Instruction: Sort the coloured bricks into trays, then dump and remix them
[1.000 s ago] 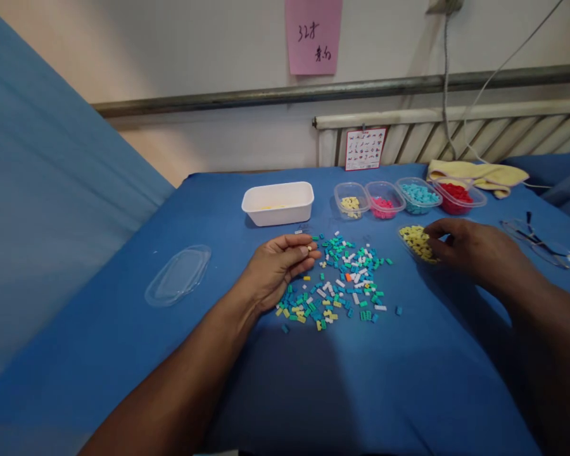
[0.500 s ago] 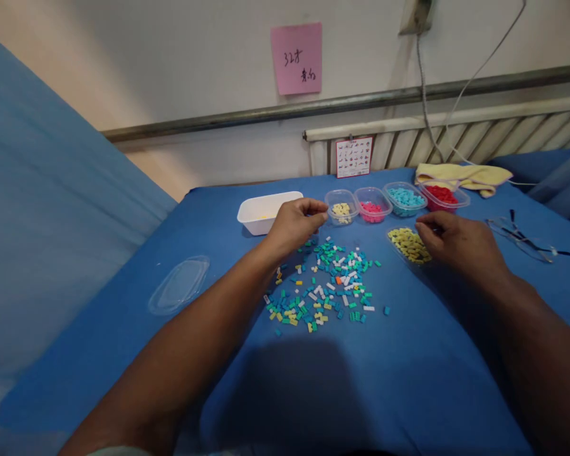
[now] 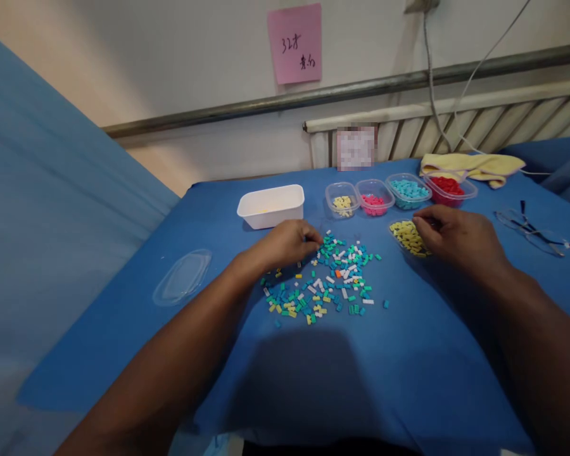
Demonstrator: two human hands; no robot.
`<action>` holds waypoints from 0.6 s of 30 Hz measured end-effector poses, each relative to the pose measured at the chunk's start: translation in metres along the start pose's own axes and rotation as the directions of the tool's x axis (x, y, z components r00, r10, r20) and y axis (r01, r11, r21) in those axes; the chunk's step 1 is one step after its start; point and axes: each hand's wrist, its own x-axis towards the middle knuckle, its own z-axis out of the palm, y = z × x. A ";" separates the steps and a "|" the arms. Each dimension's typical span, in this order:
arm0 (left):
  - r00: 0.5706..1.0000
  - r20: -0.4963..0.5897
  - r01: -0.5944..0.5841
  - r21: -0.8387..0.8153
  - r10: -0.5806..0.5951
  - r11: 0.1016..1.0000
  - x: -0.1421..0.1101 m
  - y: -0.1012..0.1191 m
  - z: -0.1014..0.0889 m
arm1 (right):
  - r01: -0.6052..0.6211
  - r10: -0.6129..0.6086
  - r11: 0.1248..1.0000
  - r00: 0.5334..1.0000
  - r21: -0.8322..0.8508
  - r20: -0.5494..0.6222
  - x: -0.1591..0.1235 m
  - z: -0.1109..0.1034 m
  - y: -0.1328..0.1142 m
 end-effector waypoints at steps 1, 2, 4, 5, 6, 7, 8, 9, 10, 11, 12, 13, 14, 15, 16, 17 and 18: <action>0.999 0.035 -0.006 0.026 0.005 1.000 -0.007 -0.001 0.002 | 0.010 -0.010 1.000 1.000 0.001 0.004 0.000 0.000 -0.001; 0.998 0.060 -0.008 0.050 0.005 0.999 -0.012 -0.001 0.005 | 0.018 -0.018 1.000 1.000 0.001 0.007 0.000 -0.001 -0.002; 0.997 0.077 -0.007 0.098 -0.001 0.995 -0.018 -0.002 0.011 | 0.015 -0.015 1.000 1.000 0.007 0.010 -0.001 -0.002 -0.003; 0.997 0.072 -0.003 0.127 -0.006 0.992 -0.020 -0.002 0.014 | 0.007 -0.007 1.000 1.000 0.010 0.009 -0.001 -0.003 -0.003; 0.998 0.063 0.003 0.159 -0.013 0.987 -0.021 -0.002 0.016 | -0.002 0.002 1.000 1.000 0.010 0.007 -0.001 -0.004 -0.003; 0.998 0.052 0.008 0.193 -0.019 0.981 -0.022 -0.002 0.017 | -0.006 0.006 1.000 1.000 0.011 0.007 -0.001 -0.005 -0.003; 0.999 0.047 0.010 0.227 -0.022 0.974 -0.024 -0.001 0.018 | -0.005 0.005 1.000 1.000 0.011 0.009 -0.001 -0.005 -0.003; 0.998 0.054 0.008 0.258 -0.023 0.966 -0.025 0.000 0.018 | 0.000 0.000 1.000 1.000 0.011 0.013 -0.001 -0.005 -0.003; 0.997 0.068 0.003 0.284 -0.023 0.959 -0.028 0.001 0.018 | 0.004 -0.004 1.000 1.000 0.009 0.016 0.000 -0.004 -0.002; 0.996 0.083 -0.002 0.306 -0.025 0.952 -0.030 0.002 0.018 | 0.008 -0.008 1.000 1.000 0.009 0.019 0.000 -0.003 -0.001; 0.995 0.098 -0.003 0.325 -0.031 0.946 -0.032 0.003 0.018 | 0.008 -0.008 1.000 1.000 0.009 0.017 0.000 -0.003 -0.001; 0.993 0.106 0.003 0.339 -0.042 0.941 -0.034 0.005 0.018 | 0.005 -0.005 1.000 1.000 0.008 0.011 0.000 -0.001 0.000; 0.993 0.107 0.018 0.343 -0.058 0.939 -0.035 0.007 0.017 | 0.002 -0.002 1.000 1.000 0.005 0.001 0.001 0.000 0.000; 0.992 0.098 0.038 0.325 -0.074 0.945 -0.035 0.008 0.016 | 0.001 -0.001 1.000 1.000 0.003 -0.008 0.001 0.001 0.001; 0.993 0.084 0.061 0.283 -0.088 0.957 -0.033 0.010 0.015 | 0.003 -0.003 1.000 1.000 0.003 -0.013 0.001 0.001 0.001; 0.993 0.064 0.084 0.219 -0.100 0.972 -0.030 0.011 0.013 | 0.008 -0.008 1.000 1.000 0.005 -0.014 0.001 0.002 0.001; 0.993 0.037 0.102 0.140 -0.108 0.985 -0.024 0.013 0.010 | 0.013 -0.013 1.000 1.000 0.010 -0.010 0.001 0.002 0.001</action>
